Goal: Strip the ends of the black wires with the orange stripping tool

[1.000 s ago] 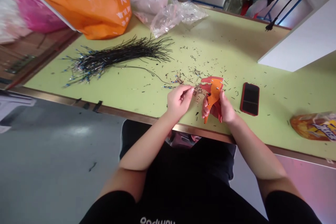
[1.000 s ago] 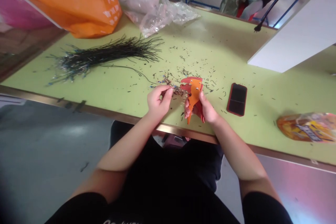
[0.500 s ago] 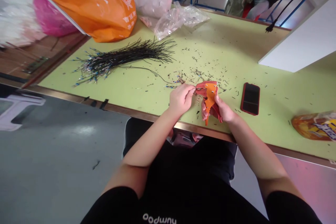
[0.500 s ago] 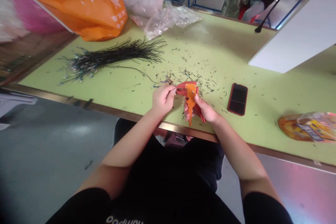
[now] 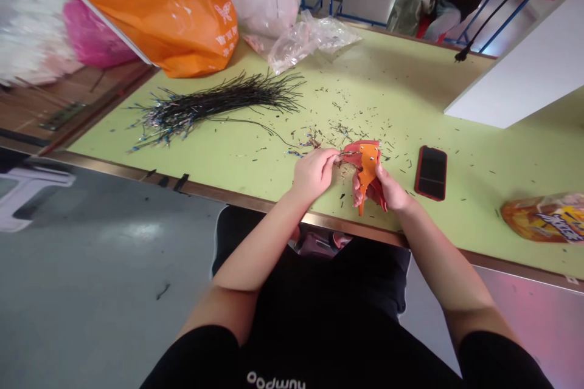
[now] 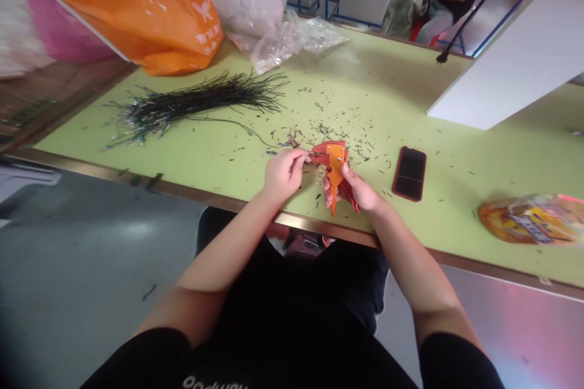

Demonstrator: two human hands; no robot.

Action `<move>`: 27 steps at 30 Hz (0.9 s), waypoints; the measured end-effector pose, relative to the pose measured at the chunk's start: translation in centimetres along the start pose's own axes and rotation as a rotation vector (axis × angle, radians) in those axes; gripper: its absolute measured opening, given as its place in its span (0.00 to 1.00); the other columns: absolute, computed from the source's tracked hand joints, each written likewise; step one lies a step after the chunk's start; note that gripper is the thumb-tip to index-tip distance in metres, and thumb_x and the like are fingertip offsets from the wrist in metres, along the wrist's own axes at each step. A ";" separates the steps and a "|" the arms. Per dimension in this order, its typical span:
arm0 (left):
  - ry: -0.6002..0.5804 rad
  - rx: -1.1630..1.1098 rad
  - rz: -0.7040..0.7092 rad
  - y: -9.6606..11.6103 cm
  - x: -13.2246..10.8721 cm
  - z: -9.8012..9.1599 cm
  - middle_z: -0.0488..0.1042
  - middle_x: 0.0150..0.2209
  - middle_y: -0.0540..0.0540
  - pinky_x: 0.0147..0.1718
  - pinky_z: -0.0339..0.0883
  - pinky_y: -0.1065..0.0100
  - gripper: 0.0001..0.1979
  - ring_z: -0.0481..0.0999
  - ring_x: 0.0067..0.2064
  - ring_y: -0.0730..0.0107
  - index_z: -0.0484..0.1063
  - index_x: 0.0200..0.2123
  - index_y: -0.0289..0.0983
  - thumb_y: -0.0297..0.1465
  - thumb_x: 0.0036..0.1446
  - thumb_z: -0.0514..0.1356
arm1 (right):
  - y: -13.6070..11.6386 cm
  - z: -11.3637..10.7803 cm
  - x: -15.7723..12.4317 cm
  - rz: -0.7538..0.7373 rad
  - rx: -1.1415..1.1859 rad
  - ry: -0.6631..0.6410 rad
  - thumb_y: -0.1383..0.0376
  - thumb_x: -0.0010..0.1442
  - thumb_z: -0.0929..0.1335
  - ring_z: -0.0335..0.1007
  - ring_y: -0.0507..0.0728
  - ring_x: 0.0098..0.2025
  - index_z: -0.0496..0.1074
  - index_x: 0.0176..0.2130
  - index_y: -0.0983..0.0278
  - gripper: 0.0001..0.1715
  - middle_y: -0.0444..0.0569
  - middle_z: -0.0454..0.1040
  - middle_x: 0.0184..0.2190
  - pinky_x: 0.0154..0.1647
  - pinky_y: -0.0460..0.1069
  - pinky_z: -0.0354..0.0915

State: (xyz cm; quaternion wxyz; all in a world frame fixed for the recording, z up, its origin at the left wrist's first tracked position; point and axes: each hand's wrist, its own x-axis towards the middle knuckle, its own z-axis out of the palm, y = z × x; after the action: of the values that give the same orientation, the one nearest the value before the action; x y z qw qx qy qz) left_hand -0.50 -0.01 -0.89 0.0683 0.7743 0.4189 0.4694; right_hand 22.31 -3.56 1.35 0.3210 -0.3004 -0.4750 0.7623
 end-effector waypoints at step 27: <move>0.020 -0.079 0.024 0.5 0.0 0.0 0.87 0.40 0.44 0.41 0.79 0.70 0.16 0.87 0.38 0.69 0.82 0.45 0.38 0.33 0.77 0.53 | 0.2 0.5 -0.1 0.003 -0.041 0.047 0.26 0.60 0.67 0.77 0.58 0.27 0.76 0.36 0.63 0.43 0.48 0.76 0.25 0.31 0.53 0.75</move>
State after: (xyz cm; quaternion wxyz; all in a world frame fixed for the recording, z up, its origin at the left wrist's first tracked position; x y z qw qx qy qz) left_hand -0.21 -0.34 -0.64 0.0890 0.7710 0.3915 0.4942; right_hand 21.94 -4.01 1.33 0.3246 -0.3254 -0.4823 0.7458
